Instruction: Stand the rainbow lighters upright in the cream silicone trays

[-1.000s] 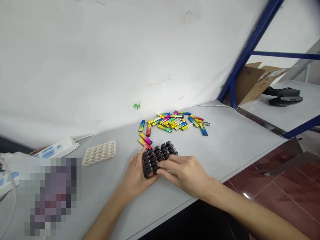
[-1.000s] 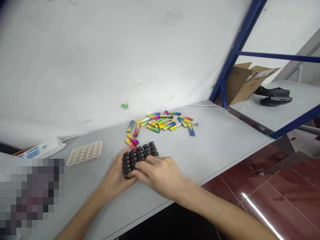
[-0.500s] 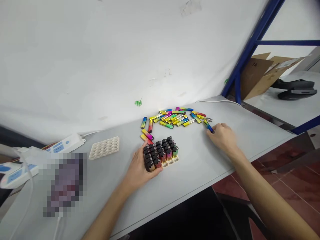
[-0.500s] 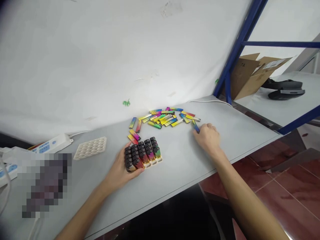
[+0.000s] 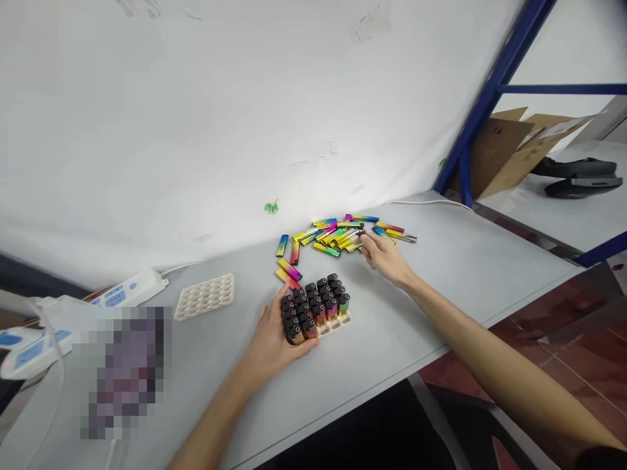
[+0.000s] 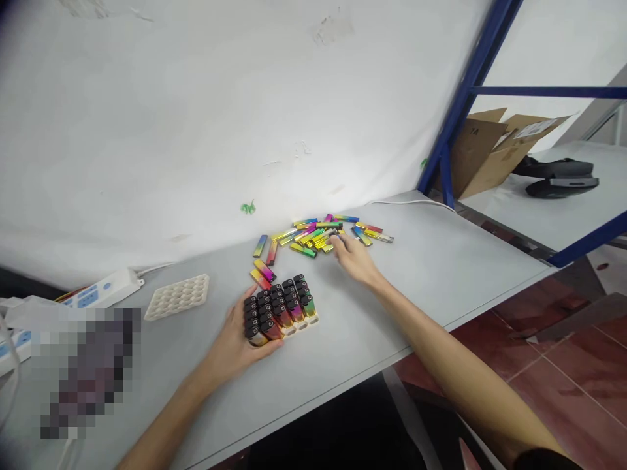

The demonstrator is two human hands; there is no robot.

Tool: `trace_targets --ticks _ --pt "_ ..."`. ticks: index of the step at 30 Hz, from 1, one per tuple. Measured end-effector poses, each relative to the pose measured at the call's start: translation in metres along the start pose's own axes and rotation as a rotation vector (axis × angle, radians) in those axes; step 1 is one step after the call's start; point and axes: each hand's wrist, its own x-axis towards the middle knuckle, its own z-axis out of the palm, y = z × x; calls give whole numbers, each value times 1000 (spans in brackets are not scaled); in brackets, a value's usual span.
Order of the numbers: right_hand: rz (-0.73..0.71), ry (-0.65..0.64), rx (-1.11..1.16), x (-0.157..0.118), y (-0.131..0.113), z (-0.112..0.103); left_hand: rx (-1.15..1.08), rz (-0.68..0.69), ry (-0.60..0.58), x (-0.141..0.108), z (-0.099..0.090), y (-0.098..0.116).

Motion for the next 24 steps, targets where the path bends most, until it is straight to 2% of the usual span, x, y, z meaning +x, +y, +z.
trace_targets --ticks 3,6,11,17,24 --pt "31 -122 110 5 -1 22 2 -6 -1 1 -1 2" --pt "69 -161 203 0 2 31 -3 1 -12 3 -1 2" --pt "171 -172 369 -7 7 27 -3 -18 -37 3 -1 -2" --pt "301 -137 455 -4 6 22 -8 -24 -29 2 -2 -1" --pt "319 -98 476 -6 10 20 -21 3 -9 3 -3 2"
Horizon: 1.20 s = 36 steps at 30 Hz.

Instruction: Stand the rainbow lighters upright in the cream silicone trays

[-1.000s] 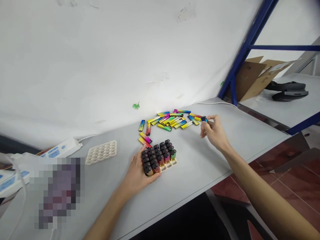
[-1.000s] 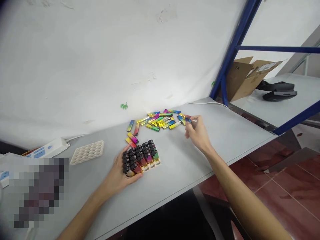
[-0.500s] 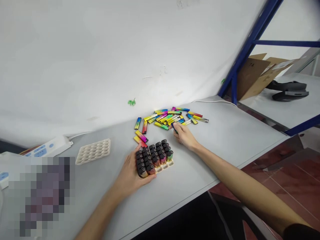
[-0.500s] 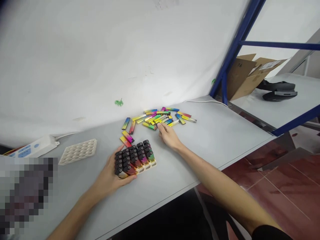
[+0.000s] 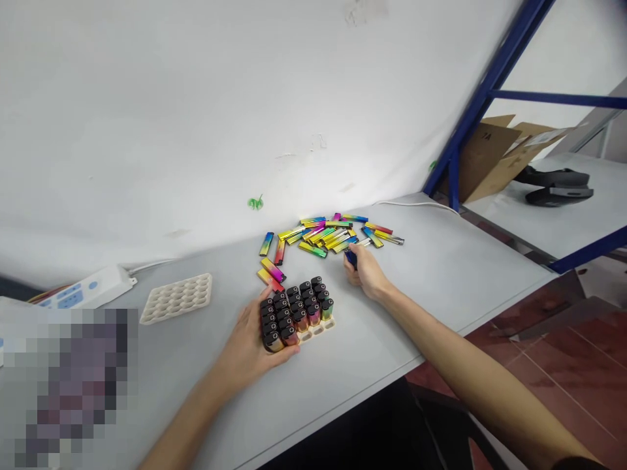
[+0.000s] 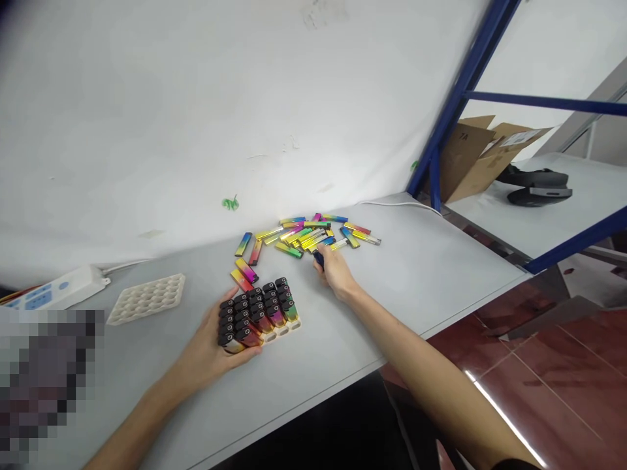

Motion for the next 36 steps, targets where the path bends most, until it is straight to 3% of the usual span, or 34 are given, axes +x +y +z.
trace_targets --ticks 26,31,36 --pt "-49 3 -99 -3 5 2 17 12 26 1 -1 2" --pt "-228 -118 -305 -13 2 7 32 30 25 0 1 1" --pt "-448 -50 -580 -32 -13 4 23 40 43 0 3 -2"
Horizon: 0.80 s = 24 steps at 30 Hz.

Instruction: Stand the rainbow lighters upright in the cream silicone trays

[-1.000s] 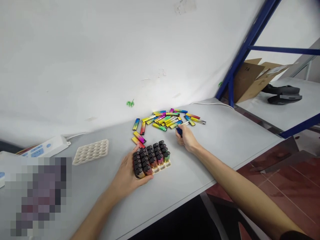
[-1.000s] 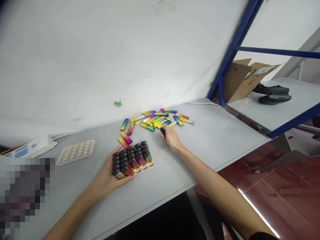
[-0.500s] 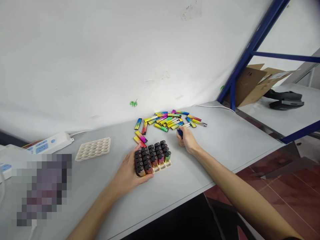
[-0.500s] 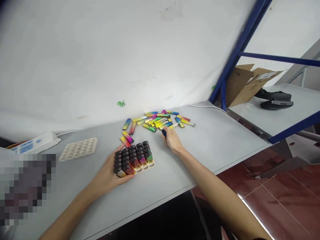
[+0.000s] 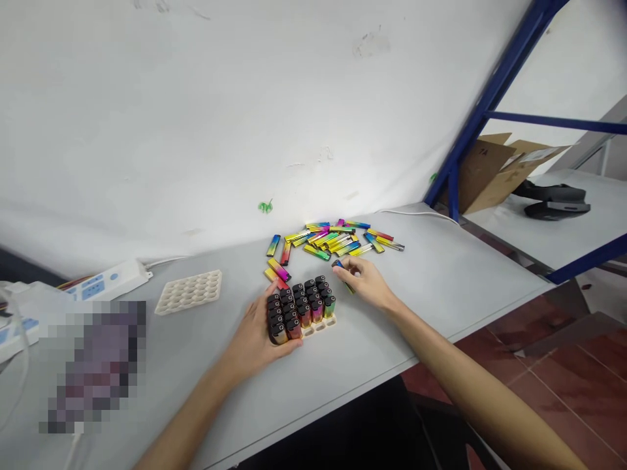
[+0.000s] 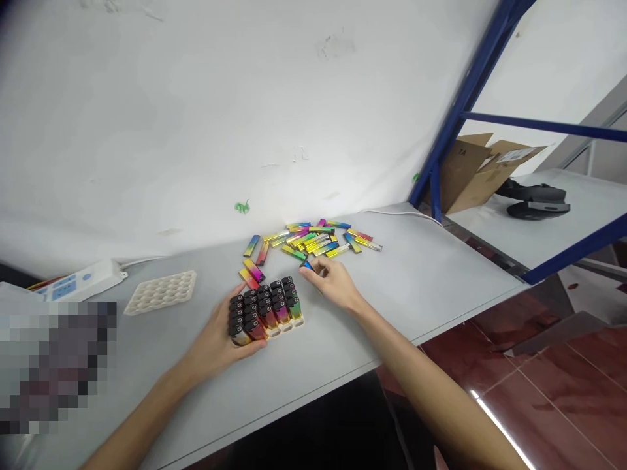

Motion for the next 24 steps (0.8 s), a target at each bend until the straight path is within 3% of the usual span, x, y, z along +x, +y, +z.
trace_targets --ticks 5,8,14,18,24 --pt "-54 65 -86 -29 -32 -27 -31 -25 6 -1 3 -5" --pt "-103 112 -91 -49 -53 -32 -36 -27 -10 -1 4 -7" --pt "-327 -50 -263 -72 -66 9 -24 26 20 -1 5 -2" --pt "-394 -47 -541 -74 -59 39 -23 60 17 0 4 2" --pt "-375 -1 -674 -69 -60 46 11 62 28 0 5 1"
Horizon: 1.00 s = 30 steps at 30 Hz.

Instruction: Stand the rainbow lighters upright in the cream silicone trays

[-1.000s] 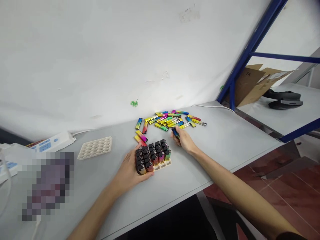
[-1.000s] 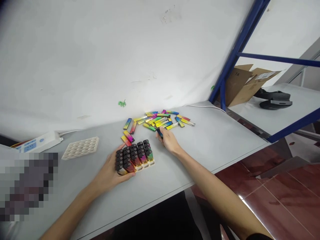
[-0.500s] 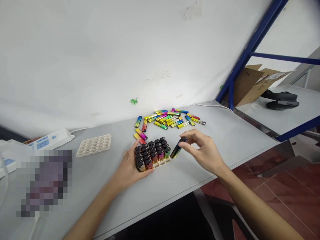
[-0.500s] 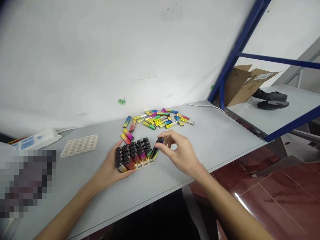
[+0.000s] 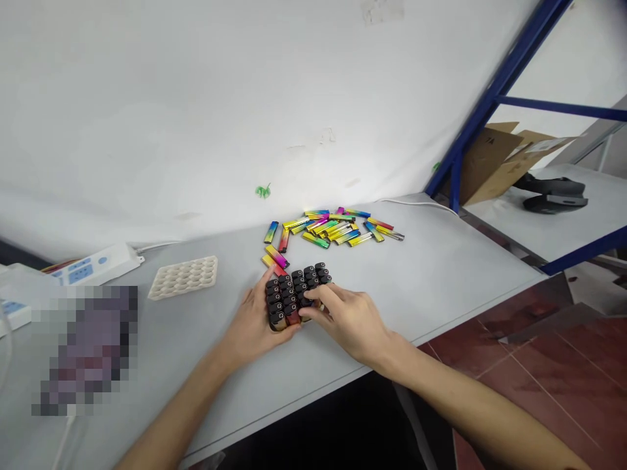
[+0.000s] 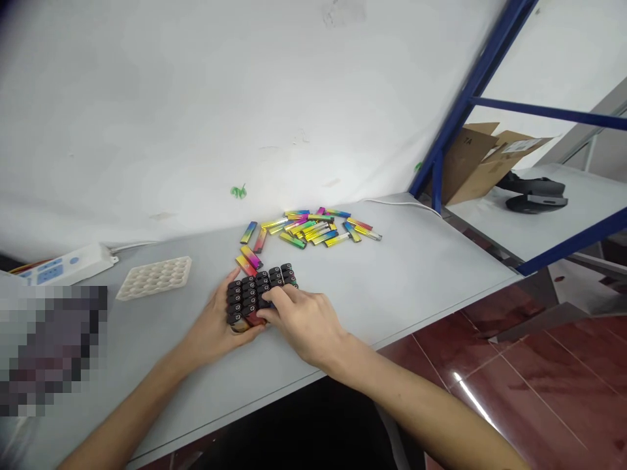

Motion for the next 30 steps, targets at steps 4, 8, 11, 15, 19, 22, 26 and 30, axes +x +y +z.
trace_targets --ticks 4,8,11,15,19,22,26,30 --pt "-32 32 17 0 -1 3 10 -23 -25 -1 -1 2" --pt "-73 73 -1 -1 -3 1 16 -3 -48 0 -3 4" --pt "-104 45 -77 -1 -2 -7 8 -3 -51 2 -3 2" --pt "-132 -68 -150 -2 1 -14 -7 -1 -55 2 -2 -1" --pt "-195 -29 -138 -7 0 -14 -17 -24 -45 0 -3 0" --pt "-154 74 -35 0 12 -19 -22 -31 -47 -1 -5 2" --pt "314 185 -111 26 74 -25 -18 -36 -61 -1 -6 2" --pt "699 13 -328 42 155 -15 -18 -50 -50 0 -6 1"
